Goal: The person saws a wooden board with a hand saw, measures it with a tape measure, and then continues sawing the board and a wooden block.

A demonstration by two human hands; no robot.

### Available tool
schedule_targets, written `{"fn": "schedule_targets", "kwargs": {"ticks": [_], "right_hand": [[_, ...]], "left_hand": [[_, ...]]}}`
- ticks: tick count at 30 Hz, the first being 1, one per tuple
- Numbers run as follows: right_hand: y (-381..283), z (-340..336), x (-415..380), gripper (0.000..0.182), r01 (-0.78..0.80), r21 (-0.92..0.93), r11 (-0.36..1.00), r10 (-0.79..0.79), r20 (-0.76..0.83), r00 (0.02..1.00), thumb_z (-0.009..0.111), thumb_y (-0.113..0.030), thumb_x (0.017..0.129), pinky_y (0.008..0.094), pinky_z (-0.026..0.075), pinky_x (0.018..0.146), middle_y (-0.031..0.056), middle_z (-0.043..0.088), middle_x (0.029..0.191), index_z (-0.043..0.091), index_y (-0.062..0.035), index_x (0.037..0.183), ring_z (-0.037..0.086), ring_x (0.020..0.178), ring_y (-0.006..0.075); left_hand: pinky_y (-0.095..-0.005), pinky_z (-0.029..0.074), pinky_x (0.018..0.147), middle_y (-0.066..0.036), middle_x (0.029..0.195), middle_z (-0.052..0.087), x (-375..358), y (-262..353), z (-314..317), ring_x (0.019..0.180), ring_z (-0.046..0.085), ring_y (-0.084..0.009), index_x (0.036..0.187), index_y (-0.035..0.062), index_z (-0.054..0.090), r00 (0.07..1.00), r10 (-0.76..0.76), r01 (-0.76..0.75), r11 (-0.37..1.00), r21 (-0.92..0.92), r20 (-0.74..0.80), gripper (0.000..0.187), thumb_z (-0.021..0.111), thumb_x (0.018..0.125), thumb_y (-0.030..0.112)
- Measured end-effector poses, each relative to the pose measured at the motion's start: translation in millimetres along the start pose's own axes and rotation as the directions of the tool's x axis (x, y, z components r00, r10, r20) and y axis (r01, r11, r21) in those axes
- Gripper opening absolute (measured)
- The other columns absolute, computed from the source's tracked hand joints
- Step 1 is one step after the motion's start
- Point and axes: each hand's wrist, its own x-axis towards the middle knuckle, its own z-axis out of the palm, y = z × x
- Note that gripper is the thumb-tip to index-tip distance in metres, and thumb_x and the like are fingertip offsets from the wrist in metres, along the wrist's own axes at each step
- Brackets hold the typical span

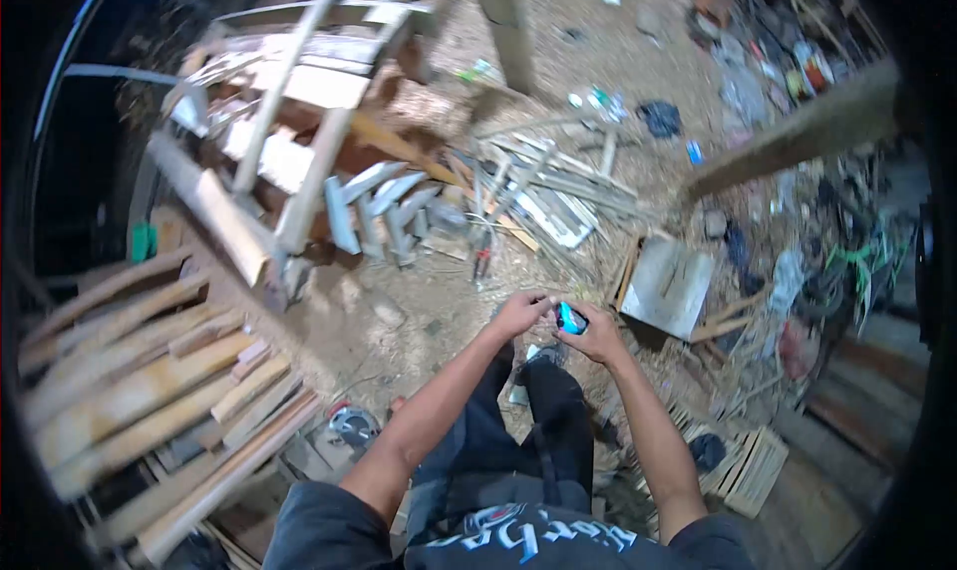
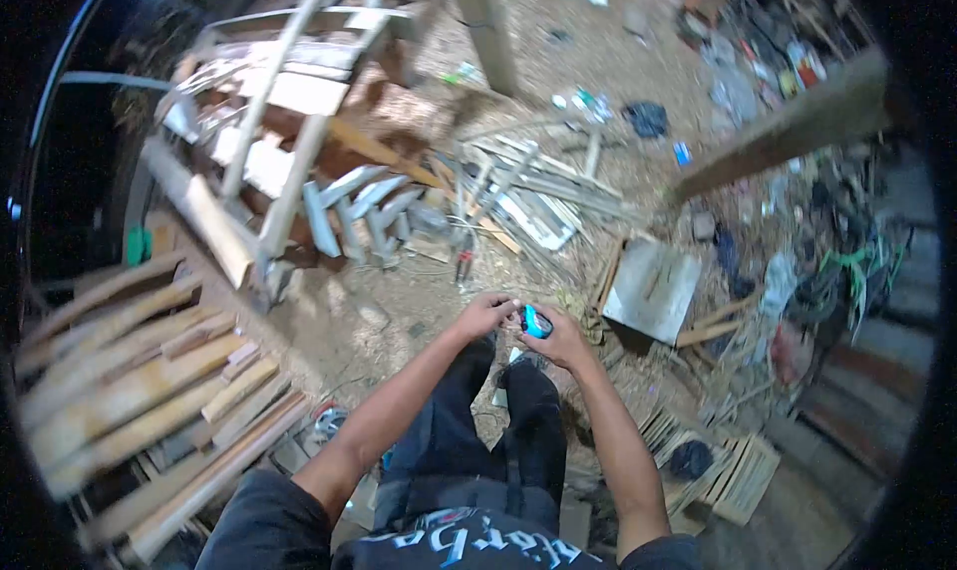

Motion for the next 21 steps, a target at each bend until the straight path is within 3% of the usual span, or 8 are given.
{"fn": "schedule_targets", "kwargs": {"ticks": [6,7,9,10,12,15,18,21], "right_hand": [[-139,-5,-19,0.047,0.189,-0.167,0.968,-0.163,0.159,0.974,0.076,-0.034,0.079,0.0425,0.053,0.083,0.0199,0.069,0.094,0.067,-0.0042,0.115,0.067,0.089,0.0352],[-147,-2,-17,0.044,0.170,-0.224,0.960,-0.124,0.205,0.971,0.074,-0.034,0.080,0.0428,0.053,0.081,0.0199,0.068,0.091,0.067,-0.0040,0.113,0.067,0.087,0.0353],[-160,-2,-19,0.037,0.260,-0.284,0.923,-0.199,0.229,0.953,0.070,-0.030,0.083,0.0434,0.052,0.077,0.0197,0.067,0.089,0.068,-0.0035,0.108,0.066,0.082,0.0353],[-161,-5,-21,0.037,0.254,-0.315,0.915,-0.173,0.266,0.949,0.070,-0.030,0.083,0.0436,0.052,0.077,0.0198,0.067,0.090,0.067,-0.0039,0.109,0.065,0.083,0.0356],[-160,-15,-12,0.038,0.252,-0.381,0.890,-0.128,0.323,0.938,0.071,-0.031,0.083,0.0440,0.052,0.077,0.0200,0.067,0.091,0.067,-0.0047,0.111,0.065,0.083,0.0361],[-146,-24,-10,0.039,0.469,-0.392,0.792,-0.331,0.370,0.868,0.071,-0.031,0.082,0.0449,0.052,0.078,0.0206,0.066,0.093,0.066,-0.0070,0.113,0.064,0.085,0.0383],[-153,-23,-5,0.039,0.259,-0.519,0.814,-0.002,0.444,0.896,0.071,-0.030,0.083,0.0455,0.051,0.079,0.0212,0.066,0.095,0.065,-0.0093,0.116,0.064,0.088,0.0399],[-177,16,5,0.035,0.249,-0.528,0.812,0.012,0.442,0.897,0.069,-0.032,0.085,0.0435,0.052,0.077,0.0208,0.068,0.091,0.068,-0.0066,0.109,0.066,0.086,0.0375]], "left_hand": [[-0.0259,0.047,0.063,-0.001,0.079,0.065,-128,25,-41,0.070,0.057,-0.0085,0.093,0.0031,0.069,0.913,0.340,-0.360,0.932,-0.050,-0.227,0.020,0.073,0.091,0.023],[-0.0253,0.049,0.063,-0.001,0.078,0.065,-151,27,-61,0.068,0.060,-0.0089,0.093,0.0043,0.068,0.953,0.182,-0.230,0.956,-0.183,-0.244,0.018,0.073,0.091,0.021],[-0.0251,0.052,0.062,-0.001,0.078,0.064,-192,3,-104,0.067,0.061,-0.0092,0.098,0.0045,0.067,0.886,0.177,-0.302,0.921,-0.244,-0.429,0.019,0.072,0.092,0.022],[-0.0256,0.053,0.063,-0.001,0.078,0.064,-221,-2,-125,0.067,0.062,-0.0097,0.098,0.0047,0.067,0.858,0.079,-0.262,0.917,-0.301,-0.507,0.019,0.072,0.092,0.022],[-0.0260,0.054,0.062,-0.001,0.079,0.064,-261,-32,-176,0.067,0.063,-0.0105,0.099,0.0059,0.068,0.755,-0.071,-0.252,0.886,-0.388,-0.652,0.020,0.072,0.092,0.024],[-0.0244,0.048,0.054,0.000,0.076,0.064,-320,-90,-228,0.061,0.058,-0.0090,0.097,0.0063,0.070,0.574,-0.242,-0.372,0.774,-0.512,-0.782,0.021,0.073,0.090,0.026],[-0.0234,0.047,0.057,0.001,0.078,0.064,-365,-122,-269,0.065,0.058,-0.0090,0.100,0.0084,0.071,0.515,-0.278,-0.456,0.712,-0.534,-0.811,0.019,0.072,0.091,0.026],[-0.0234,0.048,0.062,0.001,0.087,0.065,-371,-138,-311,0.071,0.059,-0.0095,0.111,0.0103,0.069,0.487,-0.258,-0.429,0.762,-0.485,-0.835,0.024,0.069,0.093,0.026]]}}
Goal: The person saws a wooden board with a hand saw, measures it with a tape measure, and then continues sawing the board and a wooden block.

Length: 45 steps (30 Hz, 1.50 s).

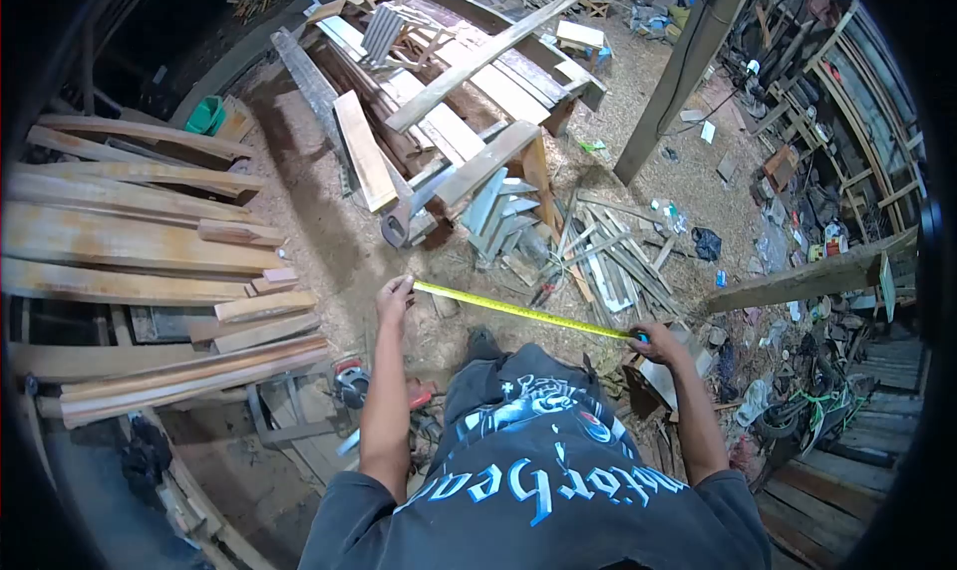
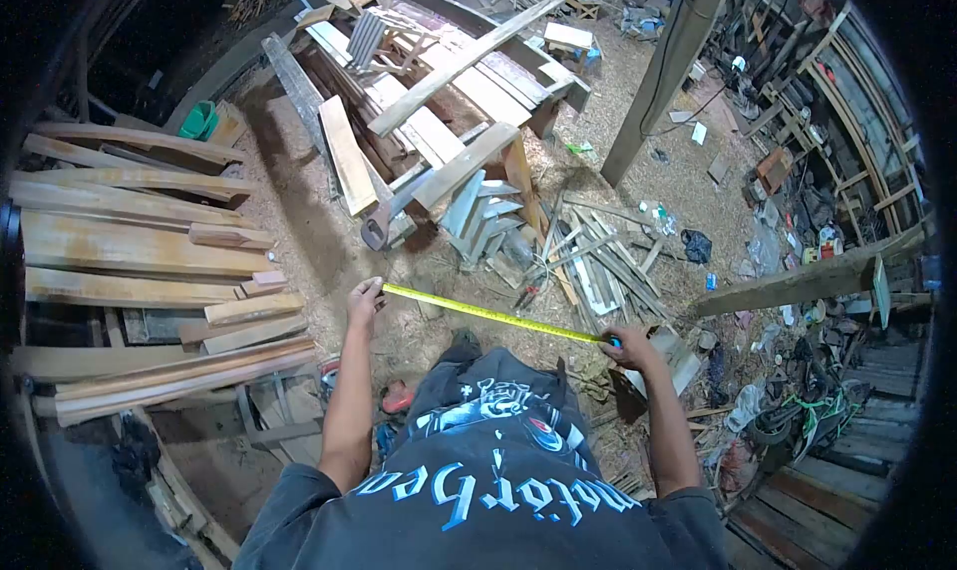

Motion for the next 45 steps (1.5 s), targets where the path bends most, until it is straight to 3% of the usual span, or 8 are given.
{"fn": "schedule_targets", "kwargs": {"ticks": [11,15,20,25,28,33,43,45], "right_hand": [[-125,55,92,0.033,-0.083,0.089,0.993,0.102,-0.236,0.966,0.065,-0.032,0.083,0.0448,0.053,0.077,0.0231,0.070,0.089,0.070,-0.0038,0.101,0.067,0.083,0.0418],[-129,59,105,0.031,-0.158,0.099,0.983,0.176,-0.213,0.961,0.068,-0.030,0.085,0.0433,0.053,0.075,0.0220,0.070,0.089,0.070,-0.0017,0.097,0.068,0.083,0.0376],[-119,67,131,0.029,-0.173,0.125,0.977,0.203,-0.298,0.933,0.071,-0.028,0.087,0.0394,0.052,0.072,0.0195,0.069,0.083,0.071,-0.0003,0.094,0.068,0.078,0.0300],[-110,71,168,0.031,-0.079,0.286,0.955,0.170,-0.308,0.936,0.070,-0.031,0.087,0.0393,0.052,0.073,0.0179,0.069,0.082,0.069,-0.0011,0.097,0.067,0.076,0.0300],[-137,57,203,0.027,-0.237,0.283,0.929,0.320,-0.294,0.901,0.069,-0.026,0.086,0.0412,0.054,0.075,0.0213,0.070,0.087,0.073,-0.0029,0.099,0.069,0.082,0.0373],[-175,70,239,0.032,-0.305,0.344,0.888,0.440,-0.443,0.781,0.068,-0.031,0.086,0.0410,0.052,0.068,0.0207,0.067,0.074,0.073,0.0006,0.091,0.068,0.071,0.0307],[-238,179,416,0.028,-0.497,0.659,0.565,0.823,-0.491,0.284,0.062,-0.023,0.083,0.0394,0.051,0.051,0.0147,0.065,0.059,0.070,0.0013,0.073,0.065,0.053,0.0268],[-209,233,471,0.027,-0.483,0.842,0.241,0.970,-0.200,0.137,0.061,-0.020,0.084,0.0411,0.055,0.053,0.0203,0.069,0.071,0.072,0.0042,0.083,0.068,0.059,0.0307]], "left_hand": [[-0.0297,0.054,0.075,-0.019,0.122,0.061,124,72,32,0.099,0.064,-0.0209,0.156,0.0033,0.016,0.900,0.427,-0.435,0.894,-0.111,-0.087,0.090,0.071,0.085,-0.002],[-0.0274,0.053,0.063,-0.016,0.097,0.070,152,100,76,0.081,0.067,-0.0174,0.149,-0.0069,0.027,0.951,0.292,-0.302,0.947,-0.105,-0.103,0.081,0.074,0.084,0.000],[-0.0228,0.048,0.055,-0.006,0.081,0.072,191,113,124,0.065,0.064,-0.0098,0.090,-0.0034,0.068,0.967,0.237,-0.220,0.962,0.160,-0.096,0.016,0.069,0.092,0.013],[-0.0260,0.046,0.052,-0.006,0.074,0.070,214,156,157,0.056,0.061,-0.0102,0.090,-0.0036,0.069,0.955,0.219,-0.288,0.837,0.465,0.199,0.021,0.072,0.090,0.018],[-0.0247,0.049,0.050,-0.006,0.076,0.070,265,116,186,0.059,0.063,-0.0110,0.094,-0.0017,0.070,0.950,0.263,-0.302,0.914,0.273,0.171,0.019,0.071,0.090,0.017],[-0.0224,0.049,0.051,-0.006,0.086,0.070,322,137,197,0.067,0.064,-0.0091,0.104,0.0001,0.068,0.955,0.032,-0.080,0.985,0.155,0.293,0.020,0.069,0.093,0.017],[-0.0288,0.053,0.071,-0.011,0.090,0.072,331,93,115,0.079,0.068,-0.0160,0.107,-0.0043,0.069,0.647,-0.140,-0.295,0.860,0.416,0.749,0.030,0.071,0.090,0.020],[-0.0310,0.054,0.074,-0.012,0.090,0.073,331,96,84,0.082,0.068,-0.0178,0.108,-0.0040,0.070,0.573,-0.241,-0.275,0.844,0.461,0.783,0.031,0.071,0.089,0.021]]}}
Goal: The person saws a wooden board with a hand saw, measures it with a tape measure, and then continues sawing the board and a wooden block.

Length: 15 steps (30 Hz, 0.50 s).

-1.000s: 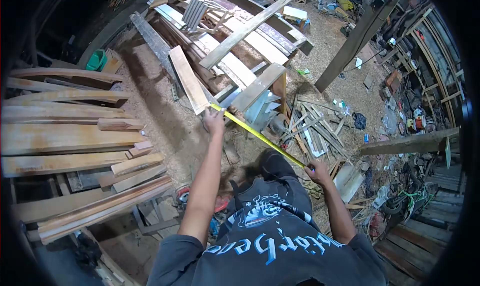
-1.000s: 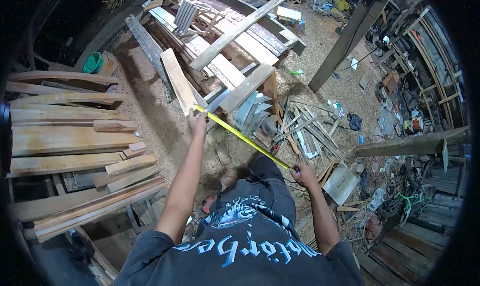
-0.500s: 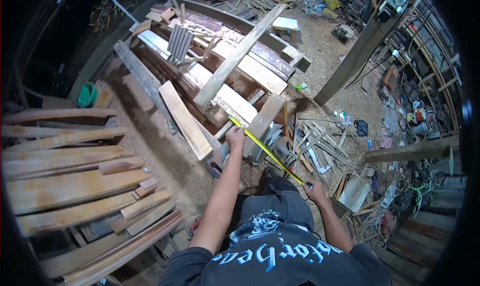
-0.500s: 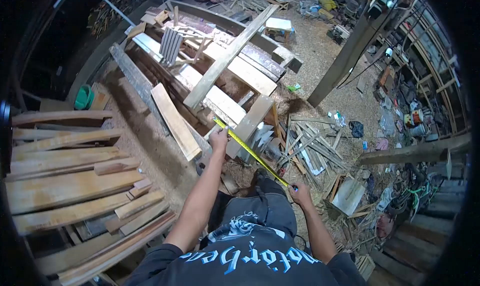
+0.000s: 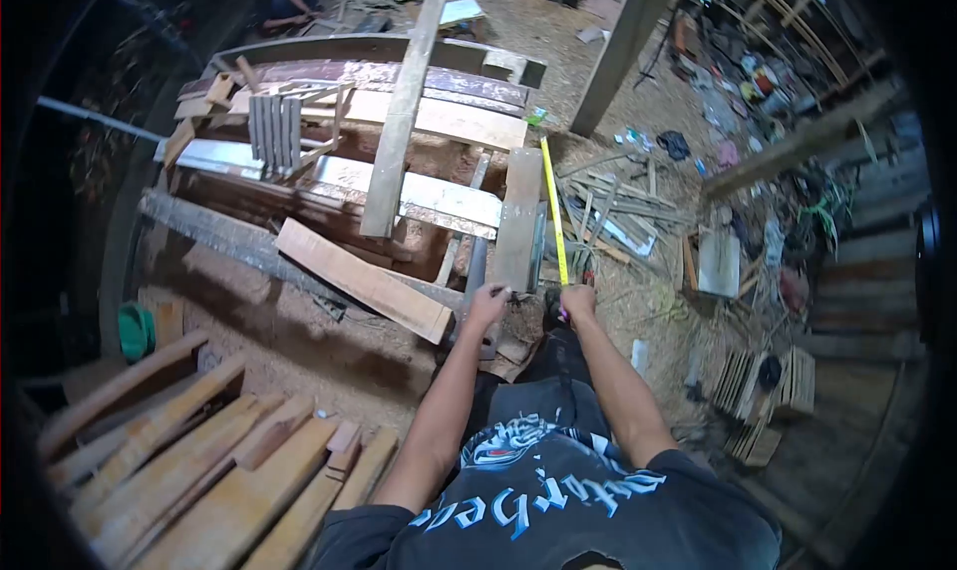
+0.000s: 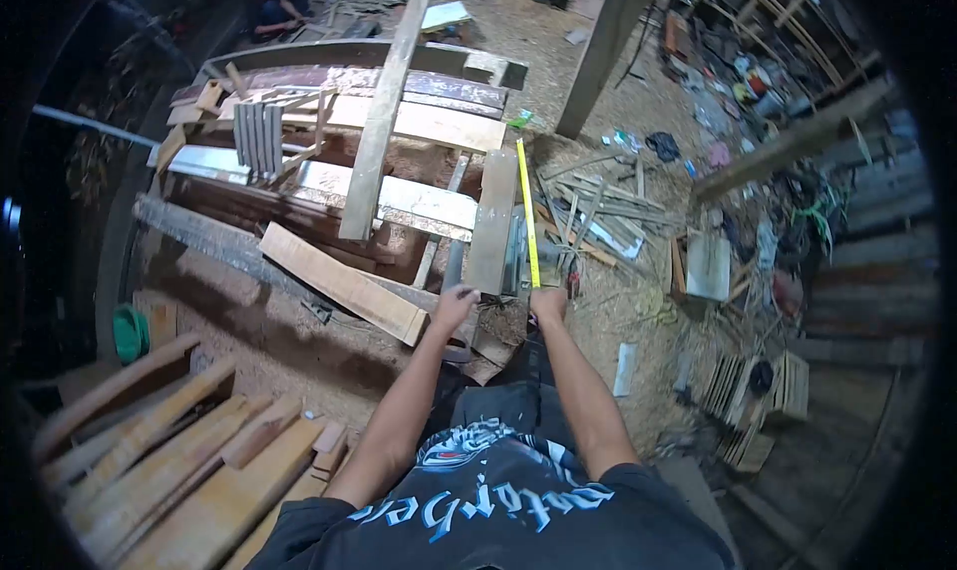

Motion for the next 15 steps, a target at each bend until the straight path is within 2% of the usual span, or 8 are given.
{"fn": "schedule_targets", "kwargs": {"ticks": [3,6,7,11,14,15], "right_hand": [[-89,-23,-96,0.034,-0.199,-0.175,0.964,0.208,0.034,0.978,0.065,-0.028,0.083,0.0466,0.054,0.088,0.0215,0.071,0.109,0.073,-0.0014,0.102,0.068,0.103,0.0389],[-100,2,-115,0.033,-0.309,-0.097,0.946,0.315,0.064,0.947,0.065,-0.027,0.083,0.0478,0.052,0.093,0.0217,0.069,0.115,0.073,-0.0030,0.104,0.066,0.109,0.0387],[-104,9,-124,0.030,-0.231,-0.080,0.970,0.230,-0.021,0.973,0.060,-0.018,0.085,0.0447,0.060,0.063,0.0229,0.073,0.094,0.073,0.0056,0.099,0.073,0.078,0.0356],[-116,30,-131,0.030,-0.288,-0.093,0.953,0.275,-0.125,0.953,0.063,-0.019,0.084,0.0451,0.059,0.072,0.0244,0.072,0.098,0.073,0.0049,0.098,0.073,0.087,0.0371],[-111,48,-128,0.029,-0.294,-0.104,0.950,0.275,-0.164,0.947,0.064,-0.021,0.083,0.0444,0.059,0.076,0.0243,0.072,0.099,0.073,0.0027,0.098,0.072,0.089,0.0372],[-110,54,-127,0.029,-0.305,-0.092,0.948,0.289,-0.153,0.945,0.064,-0.021,0.083,0.0445,0.058,0.077,0.0242,0.072,0.099,0.074,0.0021,0.098,0.072,0.089,0.0371]], "left_hand": [[-0.0270,0.051,0.070,-0.007,0.090,0.070,-21,-45,-24,0.078,0.064,-0.0119,0.107,-0.0027,0.068,0.994,0.082,-0.091,0.988,0.124,0.070,0.025,0.067,0.094,0.019],[-0.0268,0.052,0.071,-0.008,0.090,0.070,-47,-54,-56,0.077,0.064,-0.0120,0.107,-0.0029,0.069,0.994,0.038,-0.060,0.975,0.215,0.107,0.026,0.066,0.094,0.020],[-0.0337,0.054,0.078,-0.013,0.091,0.073,-55,-54,-67,0.084,0.069,-0.0205,0.107,-0.0018,0.071,0.994,-0.036,0.018,0.986,0.164,0.106,0.030,0.068,0.090,0.024],[-0.0327,0.054,0.077,-0.014,0.091,0.073,-81,-33,-107,0.083,0.070,-0.0196,0.106,-0.0034,0.071,0.979,-0.153,0.137,0.983,0.118,0.137,0.031,0.067,0.092,0.024],[-0.0322,0.054,0.076,-0.014,0.093,0.074,-66,-67,-133,0.082,0.070,-0.0183,0.105,-0.0040,0.070,0.994,-0.042,0.015,0.968,0.250,0.102,0.031,0.066,0.092,0.024],[-0.0324,0.054,0.076,-0.014,0.093,0.074,-65,-65,-139,0.083,0.071,-0.0190,0.104,-0.0041,0.070,0.995,-0.032,0.008,0.973,0.231,0.099,0.031,0.066,0.093,0.025]]}}
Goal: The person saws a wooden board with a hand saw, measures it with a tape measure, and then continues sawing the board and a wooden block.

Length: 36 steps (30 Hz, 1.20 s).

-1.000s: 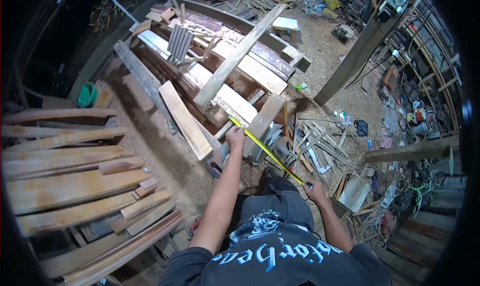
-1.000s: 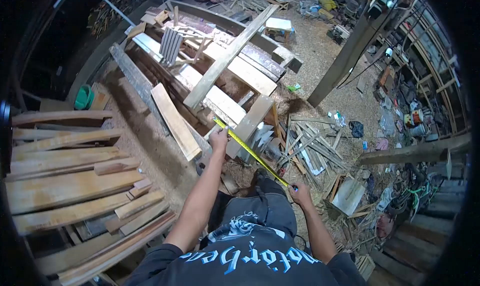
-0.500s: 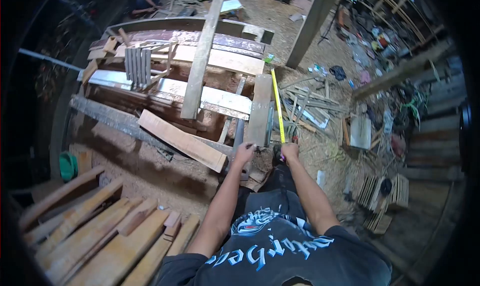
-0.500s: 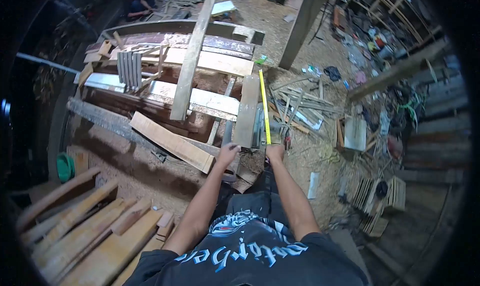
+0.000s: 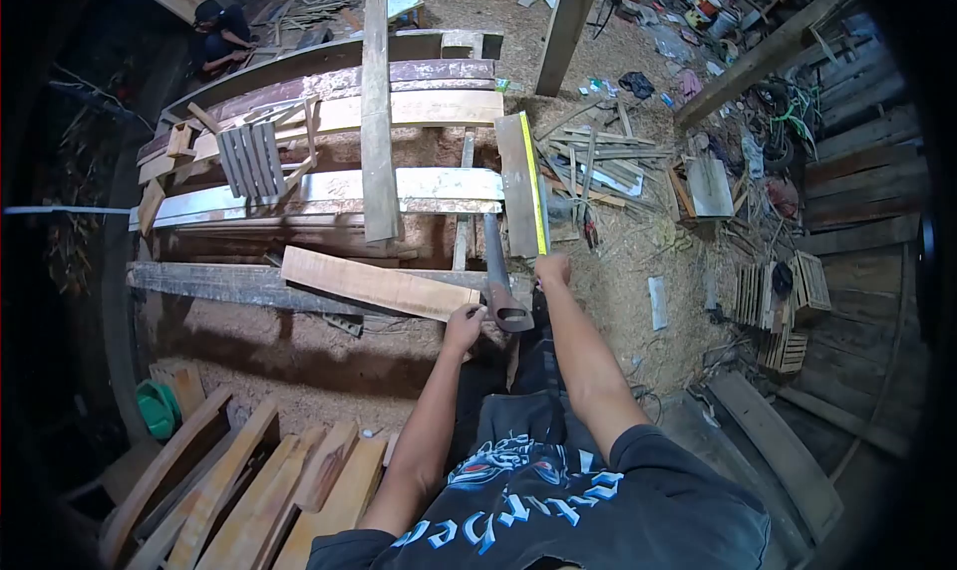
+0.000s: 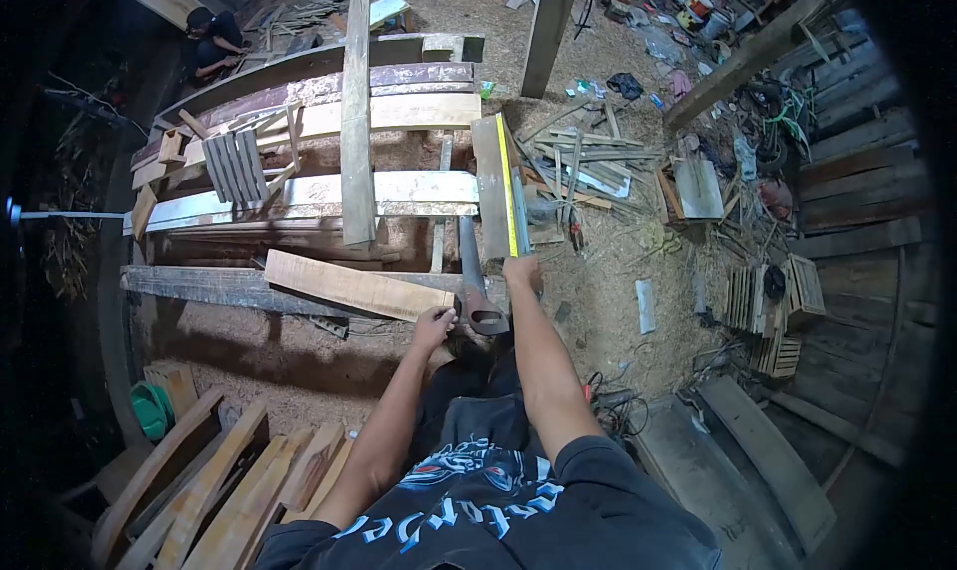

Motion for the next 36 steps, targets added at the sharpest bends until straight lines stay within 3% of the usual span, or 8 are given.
{"fn": "schedule_targets", "kwargs": {"ticks": [4,11,12,16,23,31,32,36], "right_hand": [[2,14,-10,0.030,-0.063,0.111,0.992,0.061,0.022,0.998,0.065,-0.023,0.082,0.0442,0.057,0.079,0.0230,0.072,0.098,0.074,-0.0003,0.098,0.072,0.088,0.0363],[23,14,-15,0.038,0.085,0.181,0.980,-0.090,0.023,0.996,0.065,-0.038,0.084,0.0456,0.055,0.082,0.0225,0.072,0.095,0.074,-0.0050,0.101,0.070,0.092,0.0379],[24,15,-15,0.038,0.098,0.187,0.978,-0.101,0.008,0.995,0.065,-0.038,0.084,0.0456,0.054,0.083,0.0222,0.072,0.096,0.074,-0.0053,0.101,0.070,0.094,0.0379],[46,36,-8,0.038,0.161,0.155,0.975,-0.163,-0.001,0.987,0.066,-0.038,0.086,0.0477,0.052,0.087,0.0229,0.071,0.102,0.072,-0.0039,0.101,0.067,0.100,0.0398],[54,62,11,0.035,0.167,0.147,0.975,-0.161,-0.056,0.985,0.068,-0.040,0.084,0.0470,0.053,0.083,0.0199,0.072,0.096,0.073,-0.0077,0.099,0.068,0.094,0.0388],[88,81,-3,0.036,0.231,0.173,0.958,-0.234,-0.004,0.972,0.069,-0.039,0.086,0.0477,0.052,0.082,0.0209,0.071,0.099,0.072,-0.0057,0.101,0.067,0.096,0.0399],[95,87,-3,0.037,0.253,0.180,0.951,-0.256,-0.007,0.967,0.069,-0.038,0.086,0.0486,0.052,0.084,0.0215,0.070,0.101,0.072,-0.0050,0.102,0.066,0.098,0.0411],[93,71,-17,0.038,0.219,0.234,0.947,-0.227,0.011,0.974,0.068,-0.040,0.087,0.0481,0.052,0.084,0.0208,0.071,0.099,0.072,-0.0058,0.103,0.067,0.096,0.0406]], "left_hand": [[-0.0317,0.053,0.074,-0.014,0.087,0.074,1,2,-18,0.079,0.070,-0.0193,0.102,-0.0038,0.071,0.999,-0.035,0.034,0.999,-0.012,-0.023,0.030,0.066,0.092,0.024],[-0.0322,0.053,0.072,-0.012,0.085,0.073,9,-2,-26,0.077,0.067,-0.0168,0.101,-0.0043,0.070,0.998,-0.056,0.055,0.998,0.031,0.034,0.030,0.065,0.093,0.024],[-0.0267,0.049,0.062,-0.004,0.089,0.071,3,13,-30,0.074,0.061,-0.0096,0.107,0.0005,0.069,0.992,-0.097,0.093,0.995,0.047,0.083,0.027,0.062,0.097,0.025],[-0.0275,0.048,0.067,-0.003,0.091,0.069,1,-3,-41,0.080,0.063,-0.0113,0.108,0.0007,0.068,0.992,0.021,-0.035,0.993,0.112,0.127,0.028,0.061,0.098,0.026],[-0.0284,0.052,0.077,-0.009,0.095,0.071,-28,-1,-68,0.084,0.065,-0.0150,0.110,-0.0031,0.067,0.986,-0.160,0.161,0.987,-0.028,0.049,0.028,0.063,0.097,0.021],[-0.0281,0.053,0.077,-0.011,0.093,0.072,-30,-20,-44,0.086,0.067,-0.0150,0.109,-0.0071,0.067,0.976,-0.210,0.210,0.978,0.008,0.064,0.033,0.063,0.097,0.023],[-0.0242,0.047,0.063,-0.001,0.089,0.069,-30,-24,-39,0.075,0.059,-0.0070,0.108,0.0002,0.069,0.985,-0.163,0.165,0.986,-0.021,0.058,0.026,0.063,0.098,0.024],[-0.0243,0.048,0.066,-0.003,0.090,0.069,-34,-12,-26,0.077,0.060,-0.0079,0.109,-0.0008,0.068,0.980,-0.196,0.196,0.981,-0.004,0.045,0.026,0.063,0.098,0.022]]}}
